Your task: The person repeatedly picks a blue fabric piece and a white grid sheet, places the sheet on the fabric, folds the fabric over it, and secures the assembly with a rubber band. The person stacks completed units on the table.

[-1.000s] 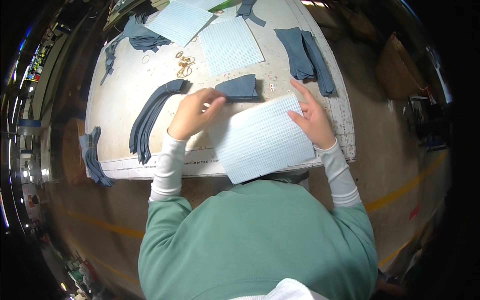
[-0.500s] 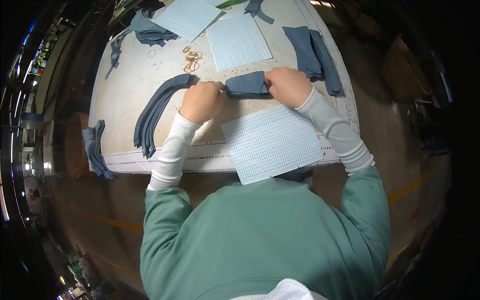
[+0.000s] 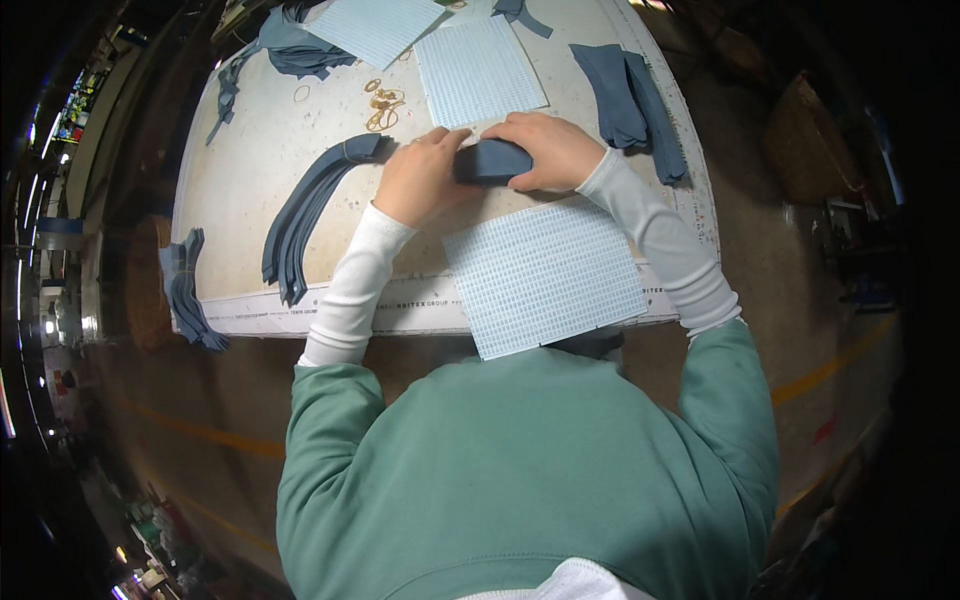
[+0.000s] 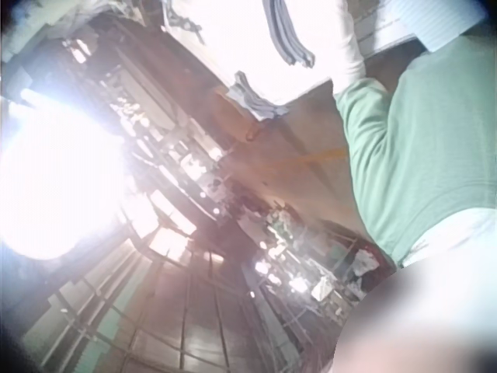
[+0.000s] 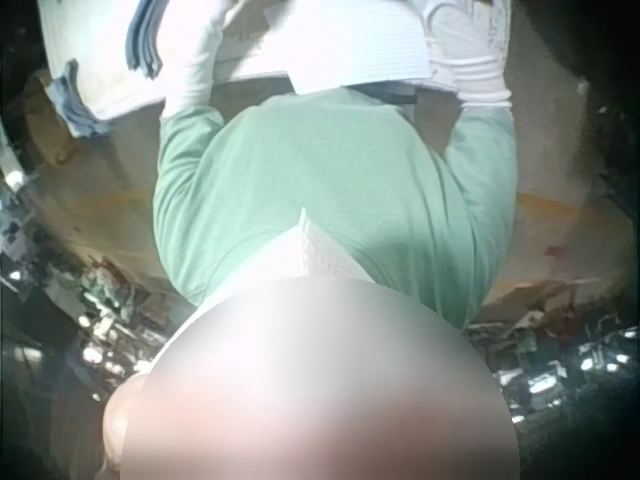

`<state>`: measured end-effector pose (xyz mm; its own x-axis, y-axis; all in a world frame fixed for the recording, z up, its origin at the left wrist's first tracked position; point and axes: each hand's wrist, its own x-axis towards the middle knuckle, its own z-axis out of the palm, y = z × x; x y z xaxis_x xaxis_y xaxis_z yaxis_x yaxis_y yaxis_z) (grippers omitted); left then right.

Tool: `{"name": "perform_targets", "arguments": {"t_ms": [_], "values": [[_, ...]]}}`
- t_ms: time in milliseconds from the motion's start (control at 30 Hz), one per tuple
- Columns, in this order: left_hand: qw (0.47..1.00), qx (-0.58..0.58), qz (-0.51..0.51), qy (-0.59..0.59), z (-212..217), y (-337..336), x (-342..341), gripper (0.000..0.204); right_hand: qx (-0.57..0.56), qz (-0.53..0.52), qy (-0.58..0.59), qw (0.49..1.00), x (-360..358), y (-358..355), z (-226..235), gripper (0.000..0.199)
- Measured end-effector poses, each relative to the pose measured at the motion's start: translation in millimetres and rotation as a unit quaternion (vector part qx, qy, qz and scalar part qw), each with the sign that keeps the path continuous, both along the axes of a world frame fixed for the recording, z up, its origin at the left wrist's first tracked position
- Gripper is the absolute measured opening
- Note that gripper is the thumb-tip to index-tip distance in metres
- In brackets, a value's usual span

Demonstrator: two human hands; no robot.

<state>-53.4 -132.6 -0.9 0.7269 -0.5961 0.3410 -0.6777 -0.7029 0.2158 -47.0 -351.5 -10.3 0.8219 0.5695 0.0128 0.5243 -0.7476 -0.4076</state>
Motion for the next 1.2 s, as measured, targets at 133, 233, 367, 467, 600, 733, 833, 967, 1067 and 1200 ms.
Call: {"name": "perform_targets", "arguments": {"t_ms": [133, 233, 367, 467, 600, 733, 833, 967, 1067, 1200], "values": [[0.990, -0.112, 0.029, 0.083, 12, 7, -33, 0.031, 0.139, -0.012, -0.144, 0.980, -19, -12, 4, 0.061], [0.981, -0.093, -0.006, 0.172, 2, -4, -62, 0.027, 0.208, -0.025, -0.089, 0.974, -41, -28, 11, 0.036], [0.975, -0.129, -0.018, 0.182, -17, -16, -71, 0.023, 0.225, -0.015, -0.059, 0.972, -75, -28, 1, 0.016], [0.946, -0.188, -0.031, 0.263, -26, -15, -66, 0.022, 0.218, -0.051, -0.086, 0.971, -91, -24, -10, 0.015], [0.890, -0.256, -0.022, 0.377, -25, -7, -60, 0.023, 0.293, -0.105, -0.032, 0.950, -100, -22, -15, 0.016], [0.854, -0.256, 0.007, 0.453, -18, -1, -60, 0.020, 0.285, -0.112, -0.090, 0.948, -101, -21, -9, 0.014], [0.851, -0.246, 0.009, 0.464, -13, 0, -61, 0.019, 0.244, -0.090, -0.179, 0.949, -102, -19, -7, 0.014], [0.848, -0.248, 0.000, 0.468, -11, -1, -61, 0.019, 0.241, -0.085, -0.204, 0.945, -103, -15, -10, 0.014], [0.842, -0.259, 0.000, 0.474, -12, -1, -61, 0.018, 0.246, -0.080, -0.231, 0.938, -104, -12, -12, 0.014], [0.837, -0.269, -0.003, 0.477, -12, 0, -62, 0.019, 0.253, -0.084, -0.244, 0.932, -106, -10, -13, 0.012]]}}
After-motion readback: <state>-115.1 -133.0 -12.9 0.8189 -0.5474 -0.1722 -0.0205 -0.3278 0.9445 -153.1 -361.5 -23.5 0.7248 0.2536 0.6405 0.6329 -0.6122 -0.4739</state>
